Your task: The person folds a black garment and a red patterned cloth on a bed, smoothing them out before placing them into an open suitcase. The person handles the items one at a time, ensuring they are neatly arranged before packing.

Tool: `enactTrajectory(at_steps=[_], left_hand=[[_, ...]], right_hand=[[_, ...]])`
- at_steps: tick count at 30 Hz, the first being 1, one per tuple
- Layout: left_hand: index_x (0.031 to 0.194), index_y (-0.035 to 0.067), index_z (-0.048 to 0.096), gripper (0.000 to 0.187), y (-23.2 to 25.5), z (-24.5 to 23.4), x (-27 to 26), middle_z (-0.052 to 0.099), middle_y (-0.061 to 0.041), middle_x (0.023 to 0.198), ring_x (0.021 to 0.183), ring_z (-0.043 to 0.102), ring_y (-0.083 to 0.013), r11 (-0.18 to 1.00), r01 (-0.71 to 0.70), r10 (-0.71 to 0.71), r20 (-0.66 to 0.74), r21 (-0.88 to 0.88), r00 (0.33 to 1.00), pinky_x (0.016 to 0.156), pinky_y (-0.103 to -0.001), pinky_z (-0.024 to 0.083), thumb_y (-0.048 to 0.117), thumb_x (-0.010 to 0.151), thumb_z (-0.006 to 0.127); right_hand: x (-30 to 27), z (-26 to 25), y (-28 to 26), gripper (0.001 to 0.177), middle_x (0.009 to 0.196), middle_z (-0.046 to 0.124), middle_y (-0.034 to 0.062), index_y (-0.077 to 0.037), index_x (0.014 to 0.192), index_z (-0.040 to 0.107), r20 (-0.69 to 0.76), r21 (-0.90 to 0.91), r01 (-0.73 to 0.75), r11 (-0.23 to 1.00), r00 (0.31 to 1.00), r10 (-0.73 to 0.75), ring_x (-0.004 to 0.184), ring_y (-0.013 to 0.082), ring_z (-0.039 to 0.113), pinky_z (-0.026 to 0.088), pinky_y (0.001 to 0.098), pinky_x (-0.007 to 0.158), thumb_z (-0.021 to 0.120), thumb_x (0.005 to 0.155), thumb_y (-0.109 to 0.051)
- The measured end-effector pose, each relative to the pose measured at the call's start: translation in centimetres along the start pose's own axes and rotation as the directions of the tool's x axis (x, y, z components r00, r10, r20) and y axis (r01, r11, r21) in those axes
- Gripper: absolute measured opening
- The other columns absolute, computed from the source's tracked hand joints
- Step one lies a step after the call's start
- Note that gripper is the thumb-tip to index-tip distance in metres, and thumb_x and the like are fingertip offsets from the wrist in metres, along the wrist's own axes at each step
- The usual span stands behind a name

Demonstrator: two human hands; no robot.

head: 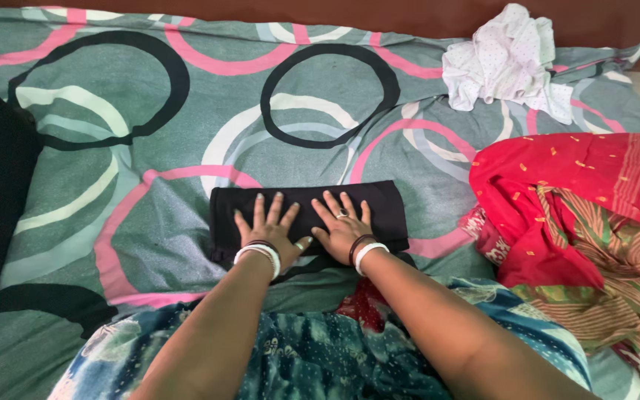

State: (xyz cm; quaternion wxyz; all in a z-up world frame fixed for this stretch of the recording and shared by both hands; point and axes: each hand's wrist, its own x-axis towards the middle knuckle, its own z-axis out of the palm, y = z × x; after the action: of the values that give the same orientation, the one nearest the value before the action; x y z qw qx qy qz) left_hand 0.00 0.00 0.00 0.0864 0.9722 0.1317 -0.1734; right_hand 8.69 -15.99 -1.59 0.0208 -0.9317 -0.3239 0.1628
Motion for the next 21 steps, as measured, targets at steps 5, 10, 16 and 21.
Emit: enactTrajectory(at_steps=[5, 10, 16, 21], left_hand=[[0.163, 0.032, 0.015, 0.095, -1.2, -0.4, -0.9, 0.002, 0.001, 0.173, 0.158, -0.004, -0.0295, 0.994, 0.112, -0.112, -0.042, -0.011, 0.993, 0.121, -0.066, 0.001, 0.08, 0.087, 0.045], [0.162, 0.03, 0.016, 0.089, -3.3, -0.2, -1.0, 0.001, -0.005, 0.172, 0.157, -0.006, -0.0308, 0.962, 0.267, -0.273, -0.164, -0.059, 0.948, 0.118, -0.068, -0.003, 0.078, 0.091, 0.04], [0.163, 0.027, 0.024, 0.082, -4.7, 0.2, 0.1, 0.012, -0.012, 0.17, 0.156, 0.004, -0.0357, 0.984, 0.169, -0.178, -0.449, -0.06, 0.876, 0.118, -0.068, -0.001, 0.065, 0.093, 0.045], [0.161, 0.023, 0.025, 0.071, 0.6, 3.2, 1.5, 0.012, -0.006, 0.171, 0.155, 0.007, -0.0332, 0.95, -0.209, 0.26, -0.22, 0.231, 0.94, 0.116, -0.068, 0.004, 0.053, 0.099, 0.045]], right_hand=[[-0.5, 0.8, 3.8, 0.07, 0.172, 0.011, -0.0009, -0.03, 0.162, 0.023, -0.115, 0.034, -0.187, 0.982, 0.975, 0.19, 0.159, 0.028, 0.008, 0.003, 0.061, 0.124, 0.042, 0.1, -0.056], [-0.9, 0.5, 5.9, 0.07, 0.171, 0.008, -0.0032, -0.026, 0.161, 0.02, -0.139, 0.129, -0.397, 0.909, 0.9, 0.413, 0.158, 0.0276, 0.005, 0.0, 0.0655, 0.121, 0.04, 0.1, -0.054], [-0.7, -0.9, 4.2, 0.07, 0.17, 0.018, 0.0111, -0.013, 0.158, 0.03, -0.376, -0.068, -0.297, 0.952, 0.892, 0.252, 0.156, 0.0374, 0.011, 0.006, 0.068, 0.118, 0.045, 0.1, -0.049], [0.3, 2.3, -0.3, 0.07, 0.17, 0.025, 0.0061, -0.016, 0.16, 0.032, -0.247, -0.006, 0.113, 0.994, 0.963, -0.111, 0.157, 0.0321, 0.019, 0.01, 0.065, 0.121, 0.046, 0.099, -0.046]])
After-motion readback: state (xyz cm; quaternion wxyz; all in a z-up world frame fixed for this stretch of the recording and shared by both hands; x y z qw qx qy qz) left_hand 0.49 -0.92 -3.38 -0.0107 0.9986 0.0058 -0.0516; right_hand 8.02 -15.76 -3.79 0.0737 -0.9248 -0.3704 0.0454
